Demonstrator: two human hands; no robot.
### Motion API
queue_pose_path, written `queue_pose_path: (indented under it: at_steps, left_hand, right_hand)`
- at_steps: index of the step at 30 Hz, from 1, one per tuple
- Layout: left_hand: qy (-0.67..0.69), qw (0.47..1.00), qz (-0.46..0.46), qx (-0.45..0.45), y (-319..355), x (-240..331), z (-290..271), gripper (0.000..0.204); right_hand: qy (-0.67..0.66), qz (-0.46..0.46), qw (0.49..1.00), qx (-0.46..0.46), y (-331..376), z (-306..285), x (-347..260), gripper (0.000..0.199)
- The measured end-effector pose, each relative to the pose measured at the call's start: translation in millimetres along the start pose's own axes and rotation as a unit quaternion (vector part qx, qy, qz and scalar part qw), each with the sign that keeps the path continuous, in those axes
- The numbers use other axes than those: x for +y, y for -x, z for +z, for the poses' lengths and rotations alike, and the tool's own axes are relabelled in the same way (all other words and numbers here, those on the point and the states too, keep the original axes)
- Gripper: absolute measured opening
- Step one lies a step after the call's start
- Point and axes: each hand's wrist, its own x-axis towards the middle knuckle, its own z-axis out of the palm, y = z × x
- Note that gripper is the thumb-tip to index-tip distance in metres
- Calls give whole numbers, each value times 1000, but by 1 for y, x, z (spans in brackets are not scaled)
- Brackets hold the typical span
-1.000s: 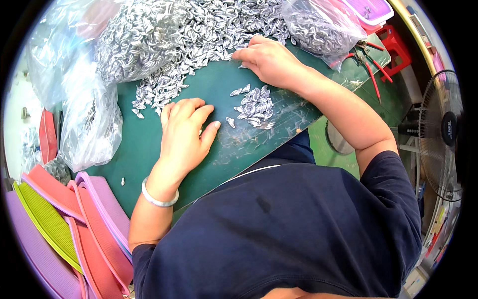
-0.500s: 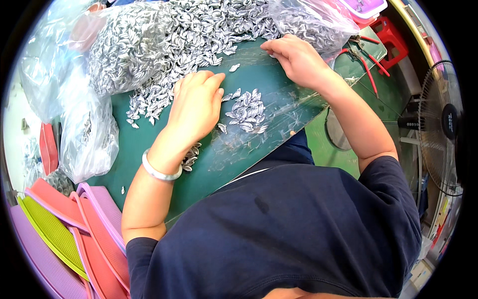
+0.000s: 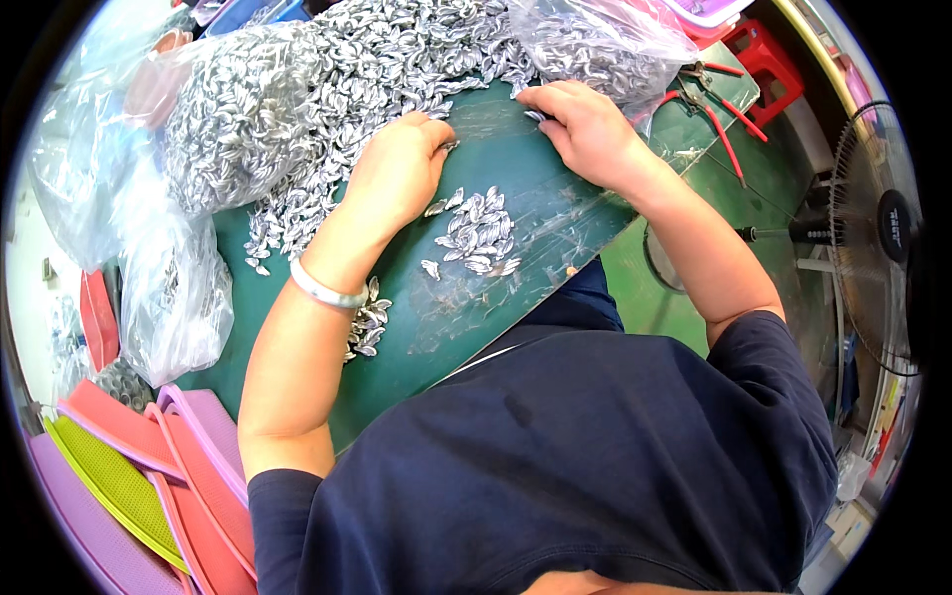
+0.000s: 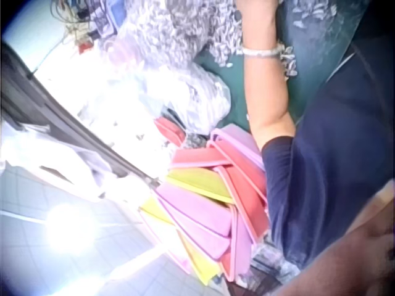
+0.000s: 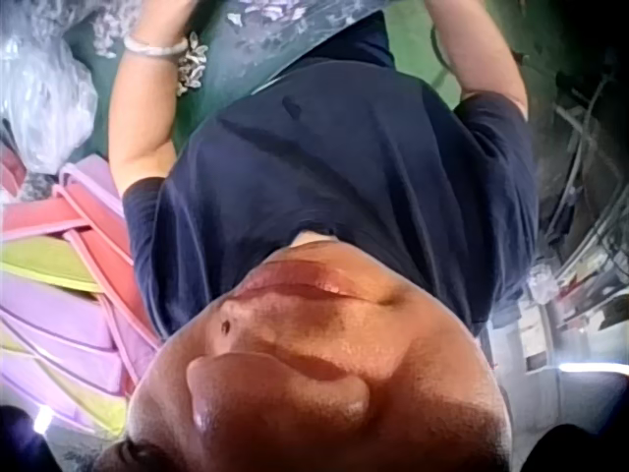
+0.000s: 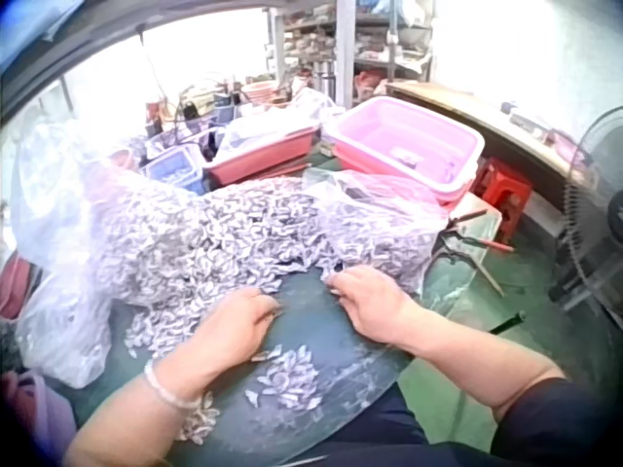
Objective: The person sorts through a pile of small leaf-shaped metal pieces on a green table by hand and places some of them into a clear plastic bag.
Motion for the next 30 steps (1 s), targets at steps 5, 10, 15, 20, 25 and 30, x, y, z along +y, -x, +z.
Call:
queue_pose_path:
  at_steps: [5,10,15,20,25,30]
  left_hand:
    - [-21,999,-46,-11,6,4,-5,10]
    - [-26,996,-76,-24,10,2,-8,10]
    - [-3,993,-119,-27,28,-5,-21,9]
    - [102,977,-186,12,54,-8,-37,9]
    - [202,941,-263,61,89,-20,-37,8]
    - [350,889,-271,116,105,-13,-37,15]
  right_hand:
    - [32,9,999,43,1,9,-4,28]
    - [0,-14,999,31,-2,10,-4,26]
    - [-32,-59,997,-44,-2,-1,-6,28]
    - [-27,-34,999,-6,5,-6,-5,29]
    - [-40,3,999,-21,8,-4,-7,30]
    - [-23,-20,1000,-5,6,3,-8,30]
